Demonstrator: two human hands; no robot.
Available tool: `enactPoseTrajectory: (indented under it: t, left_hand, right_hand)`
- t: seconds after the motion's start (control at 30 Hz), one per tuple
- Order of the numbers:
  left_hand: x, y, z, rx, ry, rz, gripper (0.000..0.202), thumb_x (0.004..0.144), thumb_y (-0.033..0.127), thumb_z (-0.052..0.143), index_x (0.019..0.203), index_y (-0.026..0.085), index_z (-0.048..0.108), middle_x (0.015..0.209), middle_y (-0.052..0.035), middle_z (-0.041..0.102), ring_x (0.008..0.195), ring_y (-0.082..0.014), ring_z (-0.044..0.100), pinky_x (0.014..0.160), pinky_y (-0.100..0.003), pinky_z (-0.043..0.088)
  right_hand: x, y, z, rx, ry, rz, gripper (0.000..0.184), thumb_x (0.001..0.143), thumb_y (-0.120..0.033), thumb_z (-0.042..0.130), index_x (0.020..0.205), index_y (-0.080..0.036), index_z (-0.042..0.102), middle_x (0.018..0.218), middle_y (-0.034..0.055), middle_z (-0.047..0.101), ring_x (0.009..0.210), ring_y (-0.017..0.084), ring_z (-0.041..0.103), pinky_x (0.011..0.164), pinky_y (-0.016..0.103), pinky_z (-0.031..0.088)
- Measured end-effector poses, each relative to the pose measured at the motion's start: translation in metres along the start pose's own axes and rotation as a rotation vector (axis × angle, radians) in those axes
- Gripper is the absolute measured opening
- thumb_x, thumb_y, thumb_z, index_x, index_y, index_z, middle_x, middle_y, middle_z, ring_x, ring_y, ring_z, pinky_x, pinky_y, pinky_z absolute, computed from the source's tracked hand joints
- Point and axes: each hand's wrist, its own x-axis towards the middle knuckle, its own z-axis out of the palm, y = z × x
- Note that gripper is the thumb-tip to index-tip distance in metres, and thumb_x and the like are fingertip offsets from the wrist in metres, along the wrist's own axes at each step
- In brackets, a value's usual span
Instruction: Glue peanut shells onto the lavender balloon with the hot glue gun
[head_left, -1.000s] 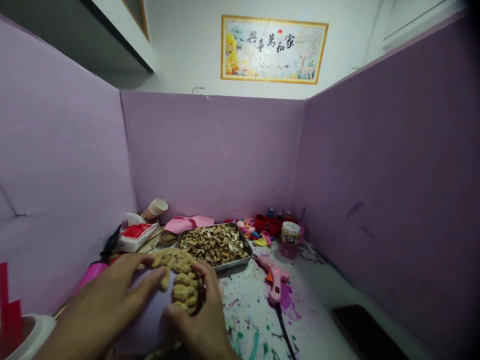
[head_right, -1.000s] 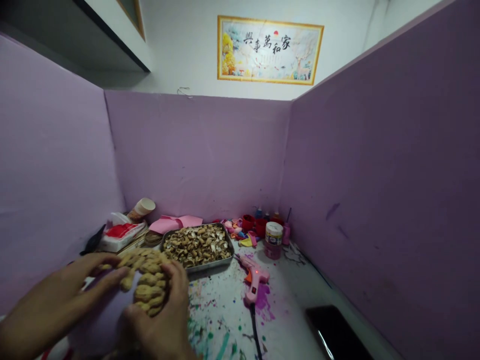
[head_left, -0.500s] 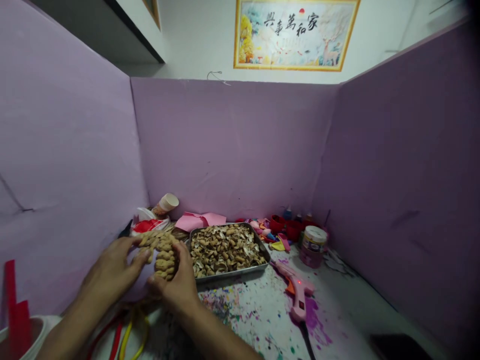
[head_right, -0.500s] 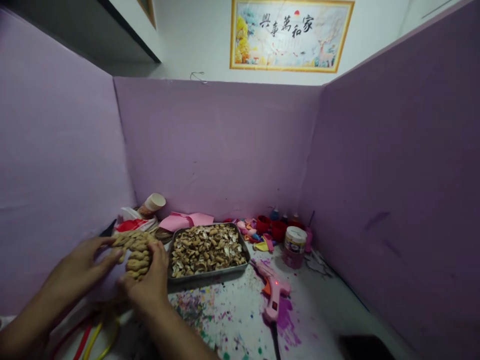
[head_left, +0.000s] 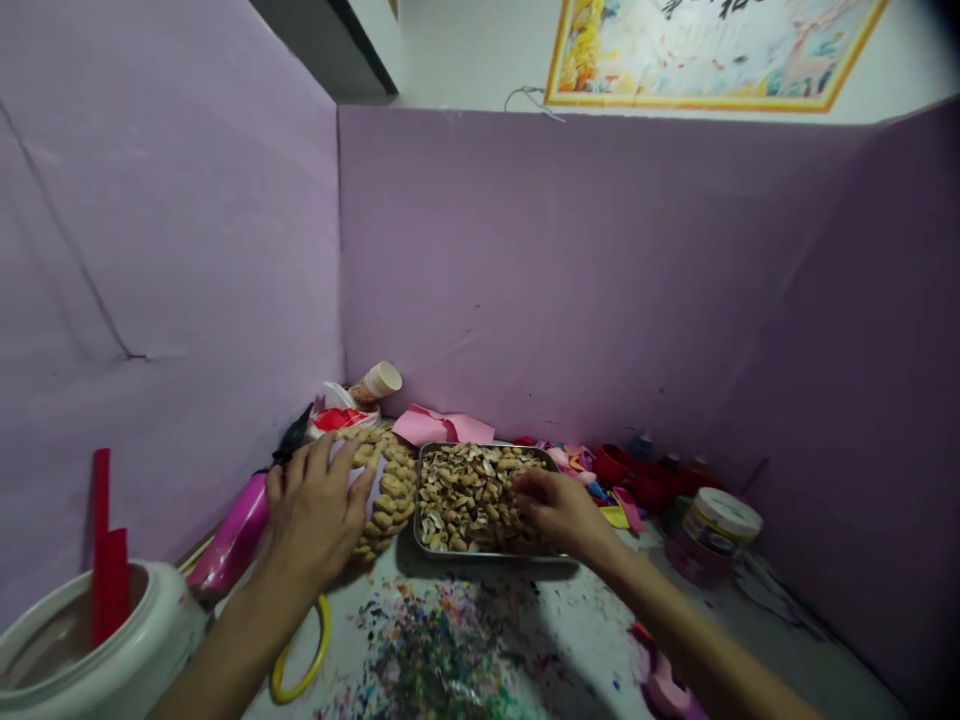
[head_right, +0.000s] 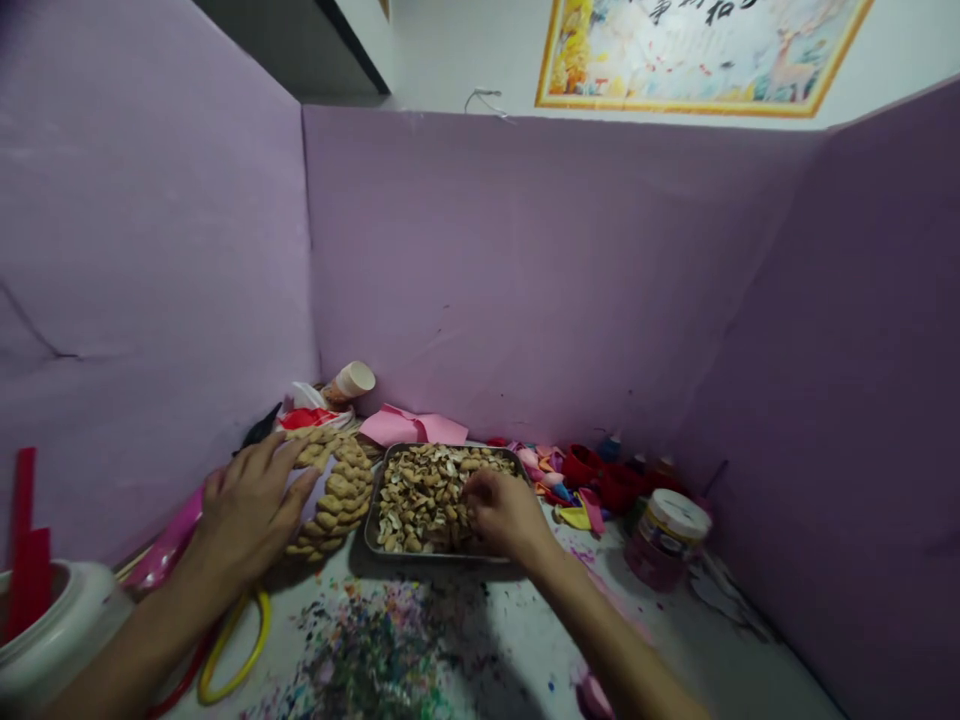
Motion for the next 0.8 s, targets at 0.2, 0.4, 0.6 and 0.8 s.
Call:
enactPoseTrajectory:
  t: [0.2, 0.4, 0.6, 0.8]
  left_hand:
    - [0.002, 0.007, 0.000, 0.006, -0.036, -0.001, 0.045, 0.088, 0.036, 0.028, 0.124, 0.017, 0.048, 0.132, -0.0148, 0.045, 0.118, -0.0328, 0.041, 0.094, -0.054, 0.030]
    - [0.004, 0.005, 0.001, -0.009, -0.034, -0.010, 0.045, 0.089, 0.037, 0.026, 0.122, 0.017, 0.049, 0.130, -0.0136, 0.047, 0.116, -0.0314, 0.042, 0.094, -0.053, 0.030]
    - [0.004, 0.006, -0.001, 0.000, -0.056, -0.006, 0.045, 0.089, 0.037, 0.026, 0.122, 0.016, 0.049, 0.131, -0.0145, 0.046, 0.117, -0.0322, 0.040, 0.094, -0.055, 0.030]
    - [0.005, 0.004, 0.002, -0.017, -0.041, -0.016, 0.045, 0.089, 0.037, 0.025, 0.123, 0.017, 0.048, 0.132, -0.0136, 0.046, 0.117, -0.0313, 0.041, 0.095, -0.053, 0.030]
  right_hand:
    - [0.007, -0.005, -0.009, -0.114, -0.513, -0.065, 0.031, 0.061, -0.004, 0.049, 0.074, -0.019, 0.073, 0.064, -0.0014, 0.070, 0.059, 0.014, 0.060, 0.052, 0.019, 0.040]
    - [0.012, -0.015, 0.012, -0.123, -0.669, -0.155, 0.032, 0.075, -0.010, 0.045, 0.089, -0.020, 0.072, 0.085, 0.0001, 0.073, 0.076, 0.015, 0.064, 0.069, 0.022, 0.045]
    - [0.021, -0.022, 0.030, -0.133, -0.603, -0.194, 0.036, 0.080, -0.011, 0.041, 0.102, -0.023, 0.067, 0.096, -0.0005, 0.071, 0.084, 0.013, 0.064, 0.071, 0.019, 0.045]
    - [0.035, -0.022, 0.023, -0.369, -0.317, -0.113, 0.031, 0.071, -0.013, 0.049, 0.094, -0.019, 0.070, 0.089, 0.0075, 0.072, 0.082, 0.021, 0.063, 0.069, 0.027, 0.042]
